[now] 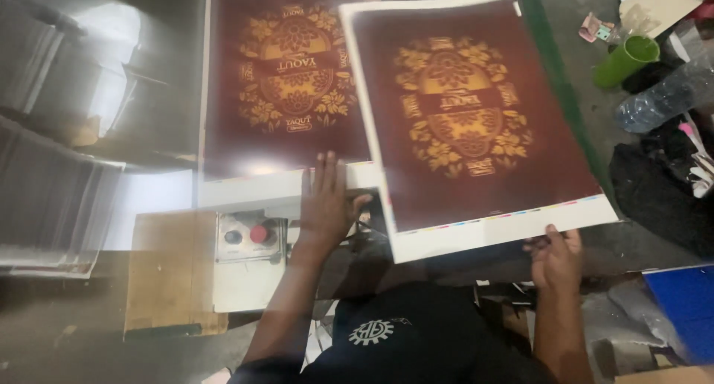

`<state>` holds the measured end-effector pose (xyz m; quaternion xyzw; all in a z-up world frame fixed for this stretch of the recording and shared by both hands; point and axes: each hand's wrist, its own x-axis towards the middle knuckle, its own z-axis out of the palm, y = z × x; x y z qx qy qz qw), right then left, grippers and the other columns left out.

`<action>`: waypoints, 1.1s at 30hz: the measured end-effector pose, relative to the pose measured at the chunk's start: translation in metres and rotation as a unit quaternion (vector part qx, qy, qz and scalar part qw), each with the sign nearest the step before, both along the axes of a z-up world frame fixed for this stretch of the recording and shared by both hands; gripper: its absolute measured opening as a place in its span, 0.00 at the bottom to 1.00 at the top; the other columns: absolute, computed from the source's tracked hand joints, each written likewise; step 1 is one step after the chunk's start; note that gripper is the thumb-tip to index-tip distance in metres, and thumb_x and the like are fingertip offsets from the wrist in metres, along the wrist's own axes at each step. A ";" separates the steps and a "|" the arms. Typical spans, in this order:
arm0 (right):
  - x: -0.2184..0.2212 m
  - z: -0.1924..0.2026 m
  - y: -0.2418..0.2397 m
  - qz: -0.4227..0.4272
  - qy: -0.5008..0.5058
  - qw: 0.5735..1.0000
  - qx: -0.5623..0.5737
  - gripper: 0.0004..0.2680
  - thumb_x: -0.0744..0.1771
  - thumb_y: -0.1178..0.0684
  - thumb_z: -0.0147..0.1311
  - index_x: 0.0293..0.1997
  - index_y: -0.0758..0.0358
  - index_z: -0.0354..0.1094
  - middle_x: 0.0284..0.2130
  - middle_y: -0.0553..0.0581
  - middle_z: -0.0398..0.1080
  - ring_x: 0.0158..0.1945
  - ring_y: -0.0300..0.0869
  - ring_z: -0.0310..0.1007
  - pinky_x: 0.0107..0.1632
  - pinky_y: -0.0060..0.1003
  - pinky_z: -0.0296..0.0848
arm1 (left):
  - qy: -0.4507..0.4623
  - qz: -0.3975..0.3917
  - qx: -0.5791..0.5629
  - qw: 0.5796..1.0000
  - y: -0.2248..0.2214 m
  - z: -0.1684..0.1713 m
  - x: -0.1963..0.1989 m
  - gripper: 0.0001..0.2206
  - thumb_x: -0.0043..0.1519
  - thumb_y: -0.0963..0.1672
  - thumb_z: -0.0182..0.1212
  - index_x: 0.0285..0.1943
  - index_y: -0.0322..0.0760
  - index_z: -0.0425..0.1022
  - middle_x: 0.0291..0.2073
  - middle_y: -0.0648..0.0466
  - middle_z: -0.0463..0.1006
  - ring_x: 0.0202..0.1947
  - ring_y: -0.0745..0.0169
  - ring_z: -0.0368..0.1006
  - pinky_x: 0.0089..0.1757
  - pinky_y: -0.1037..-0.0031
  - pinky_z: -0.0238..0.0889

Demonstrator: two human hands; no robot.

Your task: Inspecting printed paper sheets and placing them onto a conveyor belt for processing.

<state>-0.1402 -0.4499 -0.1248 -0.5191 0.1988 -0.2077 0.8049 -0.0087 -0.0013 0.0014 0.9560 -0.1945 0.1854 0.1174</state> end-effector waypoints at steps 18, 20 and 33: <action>0.160 -0.043 -0.066 0.079 0.083 0.993 -0.012 0.13 0.74 0.54 0.47 0.66 0.61 0.57 0.43 0.59 0.75 0.38 0.45 0.80 0.33 0.36 0.77 | 0.185 -0.073 0.070 0.978 0.019 0.061 0.032 0.13 0.58 0.52 0.66 0.40 0.43 0.79 0.40 0.47 0.83 0.42 0.46 0.79 0.43 0.56 0.70; 0.204 -0.061 -0.079 0.099 0.071 0.992 -0.018 0.12 0.74 0.53 0.46 0.66 0.62 0.57 0.42 0.59 0.74 0.38 0.46 0.80 0.33 0.37 0.77 | 0.122 -0.080 0.078 0.986 0.022 0.055 0.031 0.12 0.60 0.50 0.65 0.41 0.40 0.78 0.39 0.46 0.83 0.42 0.45 0.79 0.41 0.55 0.70; 0.315 -0.085 -0.069 0.129 0.054 0.989 0.051 0.14 0.73 0.49 0.50 0.62 0.64 0.55 0.41 0.63 0.76 0.38 0.48 0.79 0.34 0.42 0.77 | -0.222 -0.012 -0.089 0.971 -0.008 0.062 0.010 0.09 0.66 0.39 0.60 0.54 0.34 0.76 0.47 0.42 0.82 0.44 0.45 0.80 0.45 0.60 0.75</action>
